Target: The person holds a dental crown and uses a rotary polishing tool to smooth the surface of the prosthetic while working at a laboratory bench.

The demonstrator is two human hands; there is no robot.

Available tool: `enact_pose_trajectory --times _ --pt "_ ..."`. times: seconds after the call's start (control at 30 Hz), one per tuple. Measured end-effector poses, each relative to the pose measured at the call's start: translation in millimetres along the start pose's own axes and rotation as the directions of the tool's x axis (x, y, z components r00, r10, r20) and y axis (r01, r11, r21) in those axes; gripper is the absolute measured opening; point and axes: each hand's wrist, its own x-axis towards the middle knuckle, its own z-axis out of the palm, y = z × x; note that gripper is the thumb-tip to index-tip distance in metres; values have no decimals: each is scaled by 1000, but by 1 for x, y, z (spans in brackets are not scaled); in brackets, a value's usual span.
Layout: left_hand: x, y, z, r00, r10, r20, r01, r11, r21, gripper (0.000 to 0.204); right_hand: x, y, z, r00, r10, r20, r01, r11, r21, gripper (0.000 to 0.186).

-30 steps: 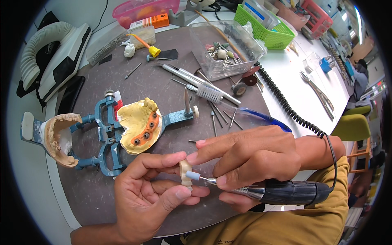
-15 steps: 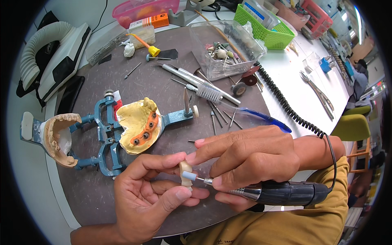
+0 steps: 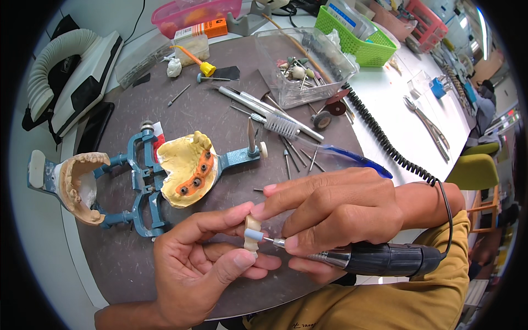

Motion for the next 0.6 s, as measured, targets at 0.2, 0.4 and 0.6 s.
enact_pose_trajectory --times 0.2,0.4,0.6 --pt "0 0 -3 999 -48 21 49 999 -16 52 -1 2 0 1000 0 -2 0 1000 19 23" --pt "-1 -1 -4 999 -41 28 41 999 2 51 2 1 1 1000 -21 -6 21 1000 11 21" --pt "-1 1 -3 998 -52 19 52 999 2 52 2 0 0 1000 -1 7 1 1000 8 23"
